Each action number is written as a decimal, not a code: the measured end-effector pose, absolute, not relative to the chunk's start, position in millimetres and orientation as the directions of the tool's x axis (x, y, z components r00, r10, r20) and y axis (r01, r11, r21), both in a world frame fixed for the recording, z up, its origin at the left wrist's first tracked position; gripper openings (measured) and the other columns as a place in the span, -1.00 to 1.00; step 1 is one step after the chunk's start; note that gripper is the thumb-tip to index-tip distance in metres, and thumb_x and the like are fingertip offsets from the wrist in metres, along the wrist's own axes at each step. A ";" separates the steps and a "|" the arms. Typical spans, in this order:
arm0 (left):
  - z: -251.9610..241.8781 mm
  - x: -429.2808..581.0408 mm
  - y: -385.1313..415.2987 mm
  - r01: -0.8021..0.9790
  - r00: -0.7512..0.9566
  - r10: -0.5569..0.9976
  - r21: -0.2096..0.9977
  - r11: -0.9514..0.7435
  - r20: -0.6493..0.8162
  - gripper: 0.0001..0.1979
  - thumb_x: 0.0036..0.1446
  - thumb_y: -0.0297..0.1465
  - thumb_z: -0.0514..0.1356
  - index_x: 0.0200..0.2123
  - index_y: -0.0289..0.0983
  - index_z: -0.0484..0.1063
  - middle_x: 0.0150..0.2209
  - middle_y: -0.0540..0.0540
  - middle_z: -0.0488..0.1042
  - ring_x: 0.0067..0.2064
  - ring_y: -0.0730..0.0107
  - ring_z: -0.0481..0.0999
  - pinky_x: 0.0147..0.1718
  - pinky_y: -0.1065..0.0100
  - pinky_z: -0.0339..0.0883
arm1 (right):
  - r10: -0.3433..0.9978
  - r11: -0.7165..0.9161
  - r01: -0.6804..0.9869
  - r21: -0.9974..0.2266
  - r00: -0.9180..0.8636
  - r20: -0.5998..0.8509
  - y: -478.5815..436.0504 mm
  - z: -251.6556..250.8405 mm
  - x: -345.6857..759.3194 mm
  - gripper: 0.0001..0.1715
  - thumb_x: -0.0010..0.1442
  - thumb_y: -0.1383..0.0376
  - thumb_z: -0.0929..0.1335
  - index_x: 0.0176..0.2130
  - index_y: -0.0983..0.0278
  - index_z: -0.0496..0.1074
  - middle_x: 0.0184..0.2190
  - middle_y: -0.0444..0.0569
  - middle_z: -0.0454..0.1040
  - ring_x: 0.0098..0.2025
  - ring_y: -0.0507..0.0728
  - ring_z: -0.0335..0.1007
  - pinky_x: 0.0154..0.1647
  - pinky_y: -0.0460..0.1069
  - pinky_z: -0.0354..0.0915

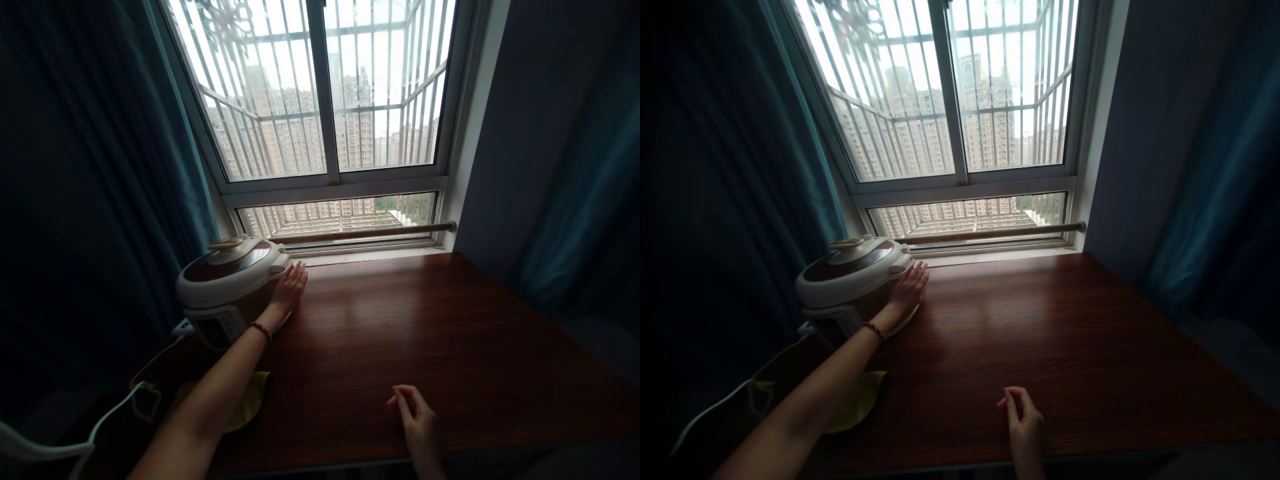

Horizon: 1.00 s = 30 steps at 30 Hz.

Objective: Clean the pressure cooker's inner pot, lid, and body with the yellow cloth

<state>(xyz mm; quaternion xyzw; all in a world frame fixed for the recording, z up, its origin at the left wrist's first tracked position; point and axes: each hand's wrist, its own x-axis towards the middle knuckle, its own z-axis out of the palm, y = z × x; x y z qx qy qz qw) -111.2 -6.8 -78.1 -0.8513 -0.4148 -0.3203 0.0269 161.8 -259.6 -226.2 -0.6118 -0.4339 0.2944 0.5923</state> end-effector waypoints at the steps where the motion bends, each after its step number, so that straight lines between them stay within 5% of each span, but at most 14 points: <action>1: -85.7 -102.0 -19.9 0.706 0.417 0.705 0.284 -0.649 0.574 -0.56 0.11 -0.42 -0.04 0.07 -0.37 0.27 0.22 -0.29 0.10 0.30 0.06 -0.14 0.22 -0.06 -0.30 | 0.889 0.077 0.169 -0.983 0.435 0.145 -253.5 -222.2 159.4 -0.60 0.08 -0.03 0.26 -0.48 0.22 0.39 -0.62 -0.07 0.44 -0.51 0.16 0.39 -0.41 -0.02 0.26; 3: -108.4 -77.7 -50.9 0.650 0.333 0.744 0.431 -0.626 0.579 -0.56 0.15 -0.31 -0.02 0.08 -0.32 0.23 0.20 -0.28 0.16 0.29 0.06 -0.10 0.21 -0.06 -0.26 | 0.913 0.090 0.146 -0.985 0.383 0.141 -234.0 -210.6 151.2 -0.56 0.11 -0.03 0.24 -0.56 0.22 0.34 -0.69 -0.10 0.37 -0.59 0.12 0.31 -0.48 -0.03 0.21; 7: -163.2 -15.5 -104.7 0.399 0.268 0.822 0.719 -0.569 0.502 -0.58 0.21 -0.17 -0.13 0.06 -0.18 0.22 0.02 -0.20 0.40 0.08 0.18 0.34 0.04 0.09 0.20 | 0.922 0.240 0.160 -0.957 0.272 0.277 -176.3 -185.8 124.9 -0.46 0.16 -0.06 0.15 -0.63 0.21 0.26 -0.76 -0.15 0.25 -0.67 0.06 0.16 -0.57 -0.07 0.08; 11: -192.1 25.3 -116.3 0.125 0.244 0.879 0.885 -0.448 0.410 -0.45 0.22 -0.10 -0.30 -0.01 -0.24 0.30 -0.13 -0.28 0.49 -0.13 0.16 0.50 -0.14 0.13 0.35 | 0.901 0.361 0.199 -0.911 0.177 0.396 -135.2 -182.6 103.9 -0.36 0.15 -0.12 0.12 -0.66 0.23 0.30 -0.72 -0.10 0.27 -0.65 0.05 0.15 -0.57 -0.06 0.05; 18: -206.3 19.1 -111.2 -0.143 0.252 0.928 0.959 -0.246 0.276 -0.40 0.14 0.02 -0.19 -0.39 -0.23 0.50 -0.37 -0.25 0.54 -0.30 0.11 0.53 -0.29 0.12 0.35 | 0.902 0.415 0.234 -0.879 0.018 0.431 -134.3 -204.2 100.6 -0.30 0.21 -0.09 0.03 -0.72 0.20 0.25 -0.74 -0.11 0.20 -0.63 0.07 0.13 -0.48 -0.01 0.11; 30: -210.6 26.7 -108.3 -0.247 0.257 0.939 0.955 -0.165 0.229 -0.47 0.10 -0.02 -0.03 -0.42 -0.35 0.48 -0.41 -0.22 0.53 -0.35 0.19 0.50 -0.29 0.20 0.32 | 0.873 0.475 0.296 -0.829 -0.044 0.485 -126.1 -218.4 108.5 -0.28 0.18 -0.16 0.02 -0.69 0.23 0.22 -0.71 -0.09 0.25 -0.58 0.07 0.18 -0.42 -0.01 0.15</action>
